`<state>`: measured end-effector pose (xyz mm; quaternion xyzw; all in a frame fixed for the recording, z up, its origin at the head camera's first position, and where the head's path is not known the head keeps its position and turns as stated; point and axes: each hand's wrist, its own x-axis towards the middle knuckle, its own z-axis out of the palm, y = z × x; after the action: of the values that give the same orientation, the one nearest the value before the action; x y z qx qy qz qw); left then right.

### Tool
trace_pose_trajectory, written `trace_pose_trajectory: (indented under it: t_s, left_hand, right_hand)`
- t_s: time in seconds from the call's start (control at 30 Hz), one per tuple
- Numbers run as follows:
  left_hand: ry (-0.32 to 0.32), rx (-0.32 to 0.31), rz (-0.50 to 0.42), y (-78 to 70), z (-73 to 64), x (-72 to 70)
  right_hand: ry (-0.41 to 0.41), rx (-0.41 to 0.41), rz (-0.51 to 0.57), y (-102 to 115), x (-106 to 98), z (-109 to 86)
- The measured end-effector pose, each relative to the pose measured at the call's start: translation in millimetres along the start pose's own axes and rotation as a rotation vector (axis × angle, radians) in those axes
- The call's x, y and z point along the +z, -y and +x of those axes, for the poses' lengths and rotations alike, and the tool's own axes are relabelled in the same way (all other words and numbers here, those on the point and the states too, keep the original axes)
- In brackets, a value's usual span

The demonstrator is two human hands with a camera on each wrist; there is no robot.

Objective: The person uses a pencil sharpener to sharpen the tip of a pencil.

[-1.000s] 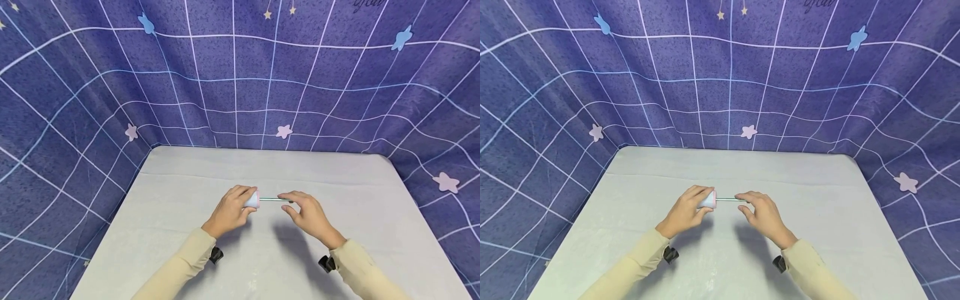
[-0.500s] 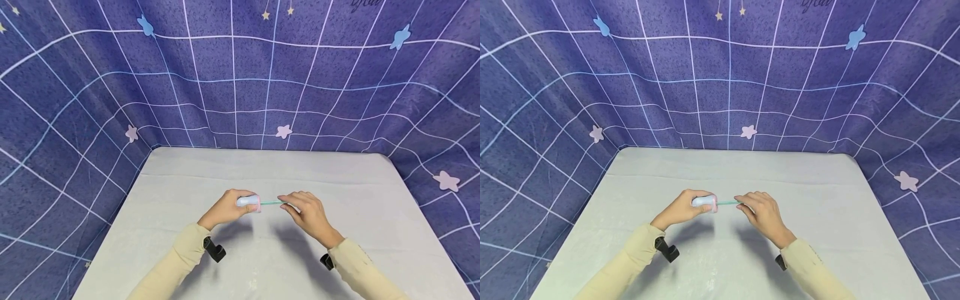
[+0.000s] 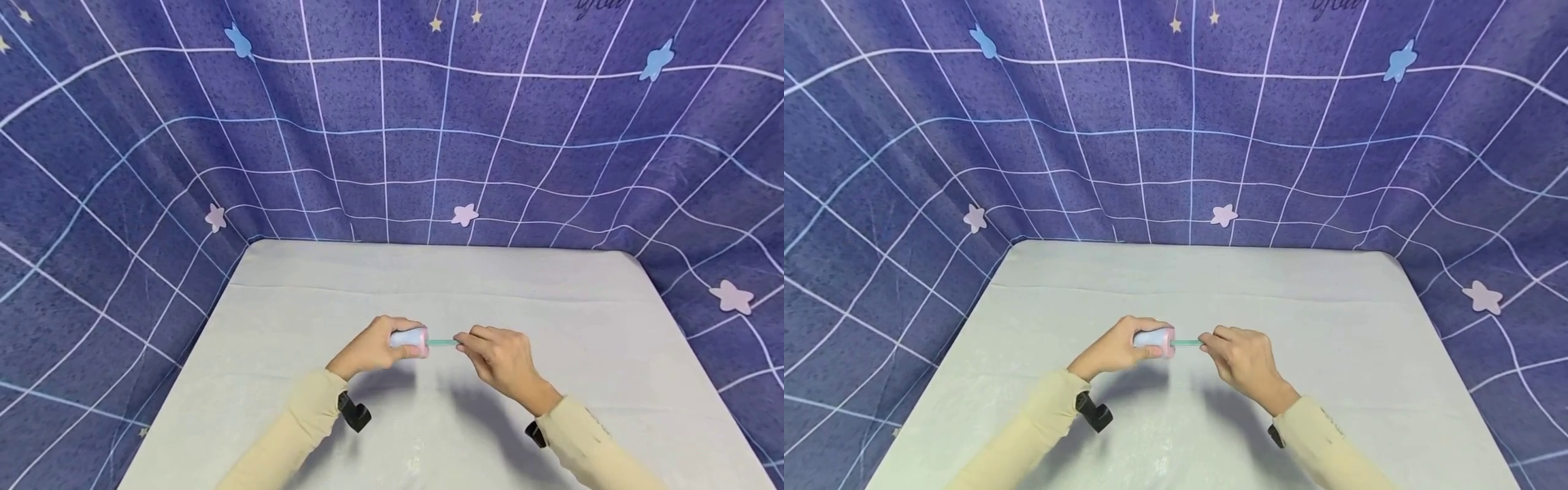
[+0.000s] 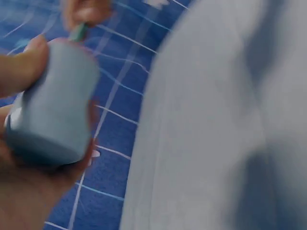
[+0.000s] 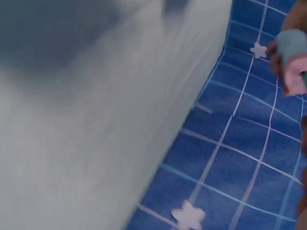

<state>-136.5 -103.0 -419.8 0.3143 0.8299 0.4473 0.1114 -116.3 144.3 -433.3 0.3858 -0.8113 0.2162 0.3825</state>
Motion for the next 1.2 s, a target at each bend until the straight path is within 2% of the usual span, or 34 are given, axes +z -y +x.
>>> trace_pose_trajectory:
  t_s: [0.03, 0.1, 0.17, 0.23, 0.3, 0.33, 0.37, 0.4, 0.5, 0.63, 0.73, 0.87, 0.97, 1.07, 1.2]
  left_hand:
    - [-0.040, 0.013, 0.063, 0.2, 0.4, 3.6]
    - [-0.114, 0.053, 0.197, -0.3, 0.4, 11.0]
    - [-0.159, 0.124, 0.322, -0.3, -1.2, 18.1]
    - [-0.196, 0.203, 0.431, 0.8, -3.7, 23.2]
    - [-0.237, 0.269, 0.503, 0.6, -6.4, 24.6]
    - [-0.260, 0.288, 0.531, 0.7, -7.6, 24.0]
    - [-0.285, 0.297, 0.557, 0.3, -8.8, 22.5]
    - [-0.306, 0.293, 0.571, -0.3, -10.2, 20.4]
    - [-0.329, 0.230, 0.569, -2.1, -12.2, 13.9]
    - [-0.287, 0.142, 0.521, -6.9, -8.7, 6.0]
    - [-0.249, 0.117, 0.487, -13.8, -2.4, -0.2]
    - [-0.180, 0.088, 0.405, -22.1, 3.7, -7.6]
    - [-0.124, 0.051, 0.301, -24.6, 5.3, -11.6]
    - [-0.088, 0.019, 0.205, -25.7, 5.6, -14.7]
    - [-0.055, -0.012, 0.104, -25.9, 6.4, -15.6]
  right_hand:
    - [0.056, 0.072, 0.032, 1, -2, 0.2]
    - [0.208, 0.266, 0.144, 3, -6, 2.0]
    - [0.376, 0.485, 0.316, 2, -11, 5.0]
    - [0.511, 0.678, 0.496, -1, -15, 8.5]
    - [0.583, 0.779, 0.596, -4, -16, 11.6]
    - [0.597, 0.785, 0.610, -5, -15, 12.7]
    - [0.595, 0.764, 0.603, -5, -14, 13.6]
    - [0.578, 0.719, 0.551, -3, -12, 14.5]
    - [0.468, 0.582, 0.338, 3, -5, 15.4]
    - [0.304, 0.418, 0.128, 8, 0, 12.8]
    - [0.191, 0.298, 0.026, 7, 2, 7.9]
    - [0.033, 0.131, -0.043, 1, 5, -0.2]
    - [-0.068, 0.021, -0.059, -3, 7, -3.7]
    - [-0.132, -0.060, -0.068, -5, 6, -4.7]
    - [-0.192, -0.130, -0.107, -5, 6, -5.1]
